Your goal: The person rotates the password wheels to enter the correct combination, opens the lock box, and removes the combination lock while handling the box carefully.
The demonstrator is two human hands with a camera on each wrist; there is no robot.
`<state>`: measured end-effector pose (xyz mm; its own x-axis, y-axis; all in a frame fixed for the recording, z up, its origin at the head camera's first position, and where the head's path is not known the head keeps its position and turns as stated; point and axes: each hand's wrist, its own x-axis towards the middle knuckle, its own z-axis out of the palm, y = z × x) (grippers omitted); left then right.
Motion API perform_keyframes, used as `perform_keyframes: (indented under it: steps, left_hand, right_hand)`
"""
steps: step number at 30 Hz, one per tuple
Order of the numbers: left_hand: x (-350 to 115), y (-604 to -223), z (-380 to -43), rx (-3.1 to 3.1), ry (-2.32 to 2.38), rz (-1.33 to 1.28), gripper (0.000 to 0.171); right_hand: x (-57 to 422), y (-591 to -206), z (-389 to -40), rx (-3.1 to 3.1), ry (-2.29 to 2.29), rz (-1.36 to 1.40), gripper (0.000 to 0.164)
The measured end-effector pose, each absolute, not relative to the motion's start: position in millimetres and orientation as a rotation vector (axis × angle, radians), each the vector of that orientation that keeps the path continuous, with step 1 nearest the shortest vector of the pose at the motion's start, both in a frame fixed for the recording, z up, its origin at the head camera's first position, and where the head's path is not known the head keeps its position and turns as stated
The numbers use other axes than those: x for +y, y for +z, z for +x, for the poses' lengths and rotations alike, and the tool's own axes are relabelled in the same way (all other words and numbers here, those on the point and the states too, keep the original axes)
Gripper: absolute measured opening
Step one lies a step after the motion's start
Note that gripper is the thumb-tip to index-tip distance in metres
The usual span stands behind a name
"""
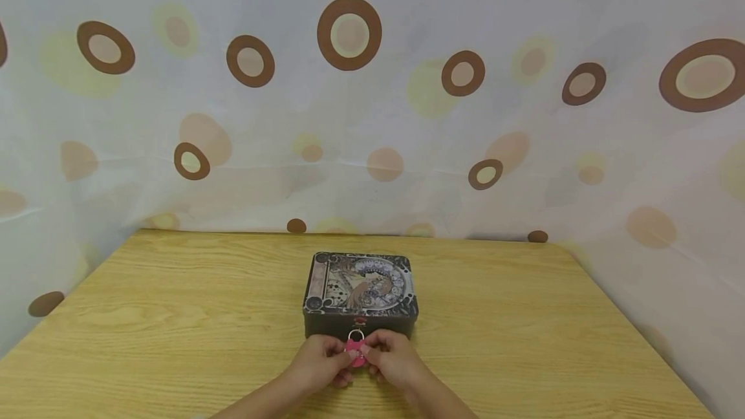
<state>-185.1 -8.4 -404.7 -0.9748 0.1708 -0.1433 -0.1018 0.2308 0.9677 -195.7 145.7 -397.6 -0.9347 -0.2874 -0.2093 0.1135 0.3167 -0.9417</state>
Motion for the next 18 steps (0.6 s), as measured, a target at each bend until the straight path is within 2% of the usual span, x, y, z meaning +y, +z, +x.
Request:
perform_keyframes:
  steps: [18]
  left_hand:
    - [-14.2, -401.5, -184.7, 2.213, 1.869, 0.124, 0.022]
  right_hand:
    - [143.9, -397.3, -194.1, 2.255, -1.676, -0.168, 0.018]
